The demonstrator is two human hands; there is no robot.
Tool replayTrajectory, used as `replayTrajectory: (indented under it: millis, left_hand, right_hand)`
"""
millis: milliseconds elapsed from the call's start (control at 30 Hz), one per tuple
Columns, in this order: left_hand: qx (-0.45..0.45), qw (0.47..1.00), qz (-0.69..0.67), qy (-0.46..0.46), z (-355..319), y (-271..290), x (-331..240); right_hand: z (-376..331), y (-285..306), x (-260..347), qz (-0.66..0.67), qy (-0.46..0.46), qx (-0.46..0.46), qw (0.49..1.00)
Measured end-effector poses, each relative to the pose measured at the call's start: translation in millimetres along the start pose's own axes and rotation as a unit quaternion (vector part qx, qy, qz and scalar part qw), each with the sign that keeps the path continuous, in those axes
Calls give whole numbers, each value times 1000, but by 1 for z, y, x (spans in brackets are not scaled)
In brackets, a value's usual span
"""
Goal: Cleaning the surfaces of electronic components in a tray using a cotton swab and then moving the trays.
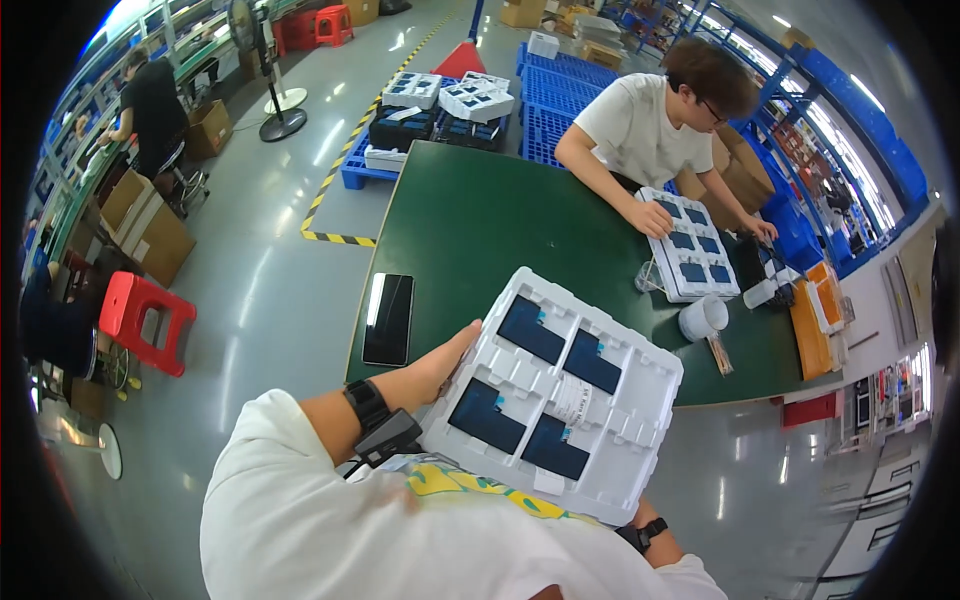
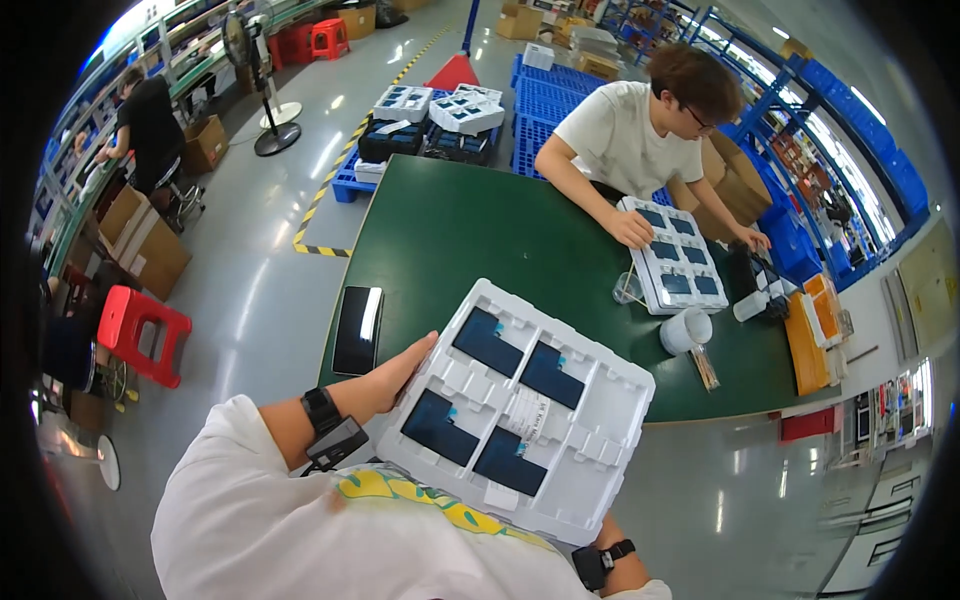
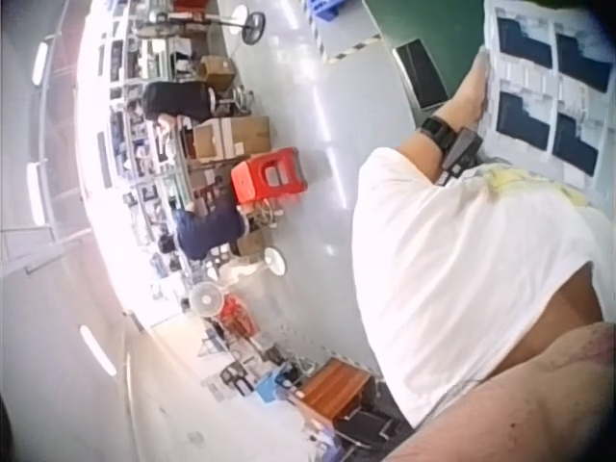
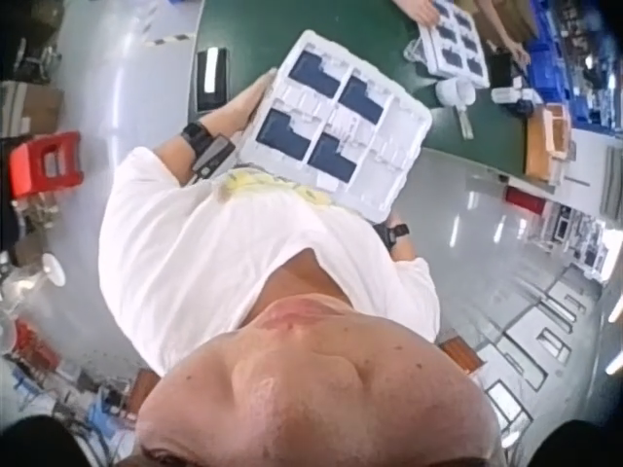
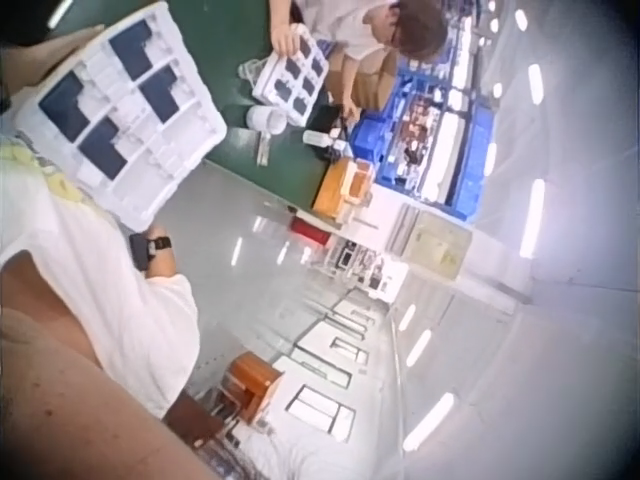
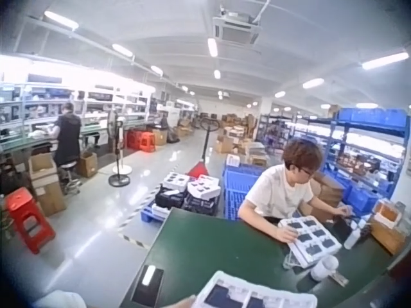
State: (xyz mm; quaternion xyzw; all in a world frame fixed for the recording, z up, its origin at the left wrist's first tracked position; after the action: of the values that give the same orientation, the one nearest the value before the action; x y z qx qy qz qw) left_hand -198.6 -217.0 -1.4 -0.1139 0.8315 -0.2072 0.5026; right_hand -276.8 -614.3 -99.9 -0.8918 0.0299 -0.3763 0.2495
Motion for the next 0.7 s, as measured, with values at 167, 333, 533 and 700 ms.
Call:
replayTrajectory:
  millis: [167,333,533,700]
  left_hand:
    - [-142,980,102,91,37,31,6]
    - [-115,979,135,104,116,95,72]
    - [-134,985,66,86,60,25,19]
    - [-159,986,39,21,26,-3,-4]
  right_hand:
    - [13,-15,38,-25,-12,16,999]
    - [43,-60,51,-52,-25,44,997]
    - [37,-36,24,-31,-45,77,995]
    - [75,-65,50,-15,-48,119,992]
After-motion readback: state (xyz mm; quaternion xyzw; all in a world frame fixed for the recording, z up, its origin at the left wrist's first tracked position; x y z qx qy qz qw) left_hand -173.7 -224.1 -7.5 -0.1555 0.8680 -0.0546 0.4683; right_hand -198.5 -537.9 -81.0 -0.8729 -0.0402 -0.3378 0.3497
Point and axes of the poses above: each hand's wrist, its own z-axis towards the middle knuckle, its own y-axis out of the back of the hand, x = y × z, the point moved 1 cm from there along z, towards the middle knuckle, and after that the axes turned 10 degrees about -y, right-handed, at the moved point
